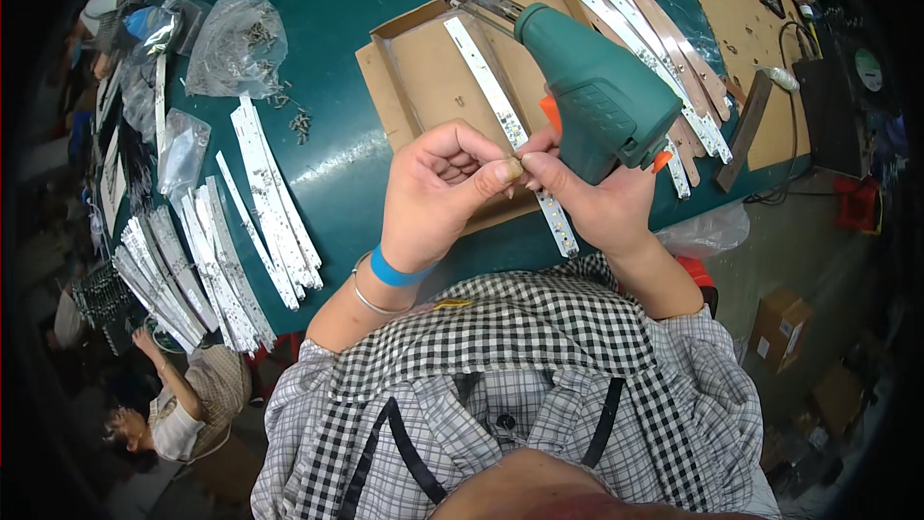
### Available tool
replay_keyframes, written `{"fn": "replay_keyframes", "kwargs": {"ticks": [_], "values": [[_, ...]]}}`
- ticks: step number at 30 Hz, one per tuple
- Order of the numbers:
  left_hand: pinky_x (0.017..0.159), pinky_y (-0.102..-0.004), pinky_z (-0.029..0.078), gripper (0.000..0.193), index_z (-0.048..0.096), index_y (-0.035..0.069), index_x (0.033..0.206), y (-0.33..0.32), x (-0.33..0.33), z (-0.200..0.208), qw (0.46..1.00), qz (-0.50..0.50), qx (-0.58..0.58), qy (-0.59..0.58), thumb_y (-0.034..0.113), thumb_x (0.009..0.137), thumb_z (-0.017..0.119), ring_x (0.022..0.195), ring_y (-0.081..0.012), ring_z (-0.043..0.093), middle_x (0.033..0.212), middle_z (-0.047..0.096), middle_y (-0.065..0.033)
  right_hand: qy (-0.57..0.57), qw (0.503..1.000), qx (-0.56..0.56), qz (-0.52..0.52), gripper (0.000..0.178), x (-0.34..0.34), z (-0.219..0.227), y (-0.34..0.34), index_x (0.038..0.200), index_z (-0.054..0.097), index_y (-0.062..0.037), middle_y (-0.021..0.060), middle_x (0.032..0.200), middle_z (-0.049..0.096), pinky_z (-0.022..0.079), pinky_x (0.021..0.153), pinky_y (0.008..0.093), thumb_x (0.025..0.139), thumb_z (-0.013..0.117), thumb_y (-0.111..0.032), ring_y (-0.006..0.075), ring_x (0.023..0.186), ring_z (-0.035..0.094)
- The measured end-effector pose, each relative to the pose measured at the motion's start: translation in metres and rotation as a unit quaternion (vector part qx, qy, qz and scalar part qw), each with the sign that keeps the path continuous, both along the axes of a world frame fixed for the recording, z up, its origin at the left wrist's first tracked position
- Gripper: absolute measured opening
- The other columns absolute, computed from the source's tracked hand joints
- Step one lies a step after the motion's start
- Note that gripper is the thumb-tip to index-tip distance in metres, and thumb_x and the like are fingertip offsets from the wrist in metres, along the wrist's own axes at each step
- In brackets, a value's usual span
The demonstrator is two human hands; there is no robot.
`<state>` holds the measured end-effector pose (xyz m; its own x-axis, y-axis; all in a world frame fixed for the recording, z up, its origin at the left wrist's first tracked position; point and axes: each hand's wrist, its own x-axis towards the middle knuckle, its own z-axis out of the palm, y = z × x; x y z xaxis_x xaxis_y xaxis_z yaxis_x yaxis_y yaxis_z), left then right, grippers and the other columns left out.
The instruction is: The person solders components onto LED strips by placing each strip on a cardboard fixture, attaching small parts to it with a handheld soldering tool, and returning the completed strips to a pile on the table.
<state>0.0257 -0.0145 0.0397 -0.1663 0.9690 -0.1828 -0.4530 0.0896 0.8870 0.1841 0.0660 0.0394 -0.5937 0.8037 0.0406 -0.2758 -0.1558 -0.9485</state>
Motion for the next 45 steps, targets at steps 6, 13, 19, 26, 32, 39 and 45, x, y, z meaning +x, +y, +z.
{"fn": "replay_keyframes", "kwargs": {"ticks": [6,13,19,26,32,39,45], "values": [[0.079,-0.0270,0.055,0.016,0.066,-0.005,0.093,-0.004,0.008,0.000,0.985,0.050,0.027,0.164,0.000,0.081,0.074,0.083,-0.0136,0.066,0.089,0.069,-0.0092,-0.005,0.999,0.039,-0.023,0.036,0.002,-0.010,0.000,0.116,0.052,0.0041,0.0094,0.092,0.065,0.052,0.070,0.0246,0.084,0.068,0.005,0.0122,0.080,0.062],[0.081,-0.0278,0.055,0.014,0.067,-0.006,0.093,-0.003,0.005,-0.003,0.992,0.036,0.020,0.121,-0.004,0.080,0.072,0.085,-0.0137,0.066,0.091,0.070,-0.0100,-0.072,0.979,0.185,-0.046,0.029,0.004,-0.031,-0.004,0.115,0.053,0.0011,0.0055,0.086,0.061,0.049,0.061,0.0236,0.088,0.063,0.004,0.0092,0.069,0.057],[0.074,-0.0255,0.055,0.009,0.070,-0.003,0.086,0.007,-0.002,-0.002,0.969,0.017,-0.022,0.247,0.000,0.077,0.071,0.077,-0.0098,0.066,0.082,0.071,-0.0062,-0.109,0.930,0.349,-0.029,0.054,0.016,-0.039,0.017,0.123,0.050,0.0052,0.0109,0.103,0.068,0.053,0.075,0.0262,0.075,0.073,-0.007,0.0168,0.088,0.068],[0.059,-0.0215,0.051,0.011,0.073,0.001,0.088,0.028,-0.019,-0.017,0.869,0.016,-0.016,0.495,0.006,0.079,0.072,0.065,-0.0080,0.065,0.073,0.071,-0.0063,-0.098,0.975,0.187,-0.069,0.022,0.018,-0.038,0.015,0.104,0.061,0.0029,0.0068,0.088,0.066,0.052,0.066,0.0237,0.084,0.069,0.003,0.0114,0.074,0.063],[0.059,-0.0233,0.052,0.011,0.073,0.002,0.089,0.038,-0.021,-0.031,0.826,0.012,-0.014,0.563,0.008,0.080,0.073,0.064,-0.0101,0.068,0.072,0.071,-0.0088,-0.095,0.985,0.116,-0.087,0.034,0.026,-0.034,0.013,0.116,0.052,0.0032,0.0076,0.086,0.064,0.050,0.061,0.0229,0.085,0.067,0.003,0.0098,0.068,0.059],[0.060,-0.0223,0.053,0.010,0.073,0.002,0.090,0.040,-0.023,-0.035,0.837,0.002,-0.018,0.547,0.007,0.082,0.072,0.065,-0.0097,0.068,0.073,0.072,-0.0074,-0.094,0.988,0.071,-0.097,0.032,0.032,-0.035,0.015,0.114,0.053,0.0033,0.0072,0.086,0.064,0.049,0.059,0.0224,0.085,0.067,0.002,0.0098,0.067,0.059],[0.061,-0.0224,0.053,0.010,0.073,0.002,0.091,0.040,-0.023,-0.035,0.845,0.005,-0.022,0.535,0.008,0.083,0.072,0.066,-0.0100,0.068,0.074,0.072,-0.0074,-0.106,0.988,0.074,-0.083,0.029,0.034,-0.035,0.015,0.111,0.053,0.0028,0.0069,0.085,0.064,0.049,0.059,0.0223,0.085,0.067,0.001,0.0095,0.067,0.059]]}}
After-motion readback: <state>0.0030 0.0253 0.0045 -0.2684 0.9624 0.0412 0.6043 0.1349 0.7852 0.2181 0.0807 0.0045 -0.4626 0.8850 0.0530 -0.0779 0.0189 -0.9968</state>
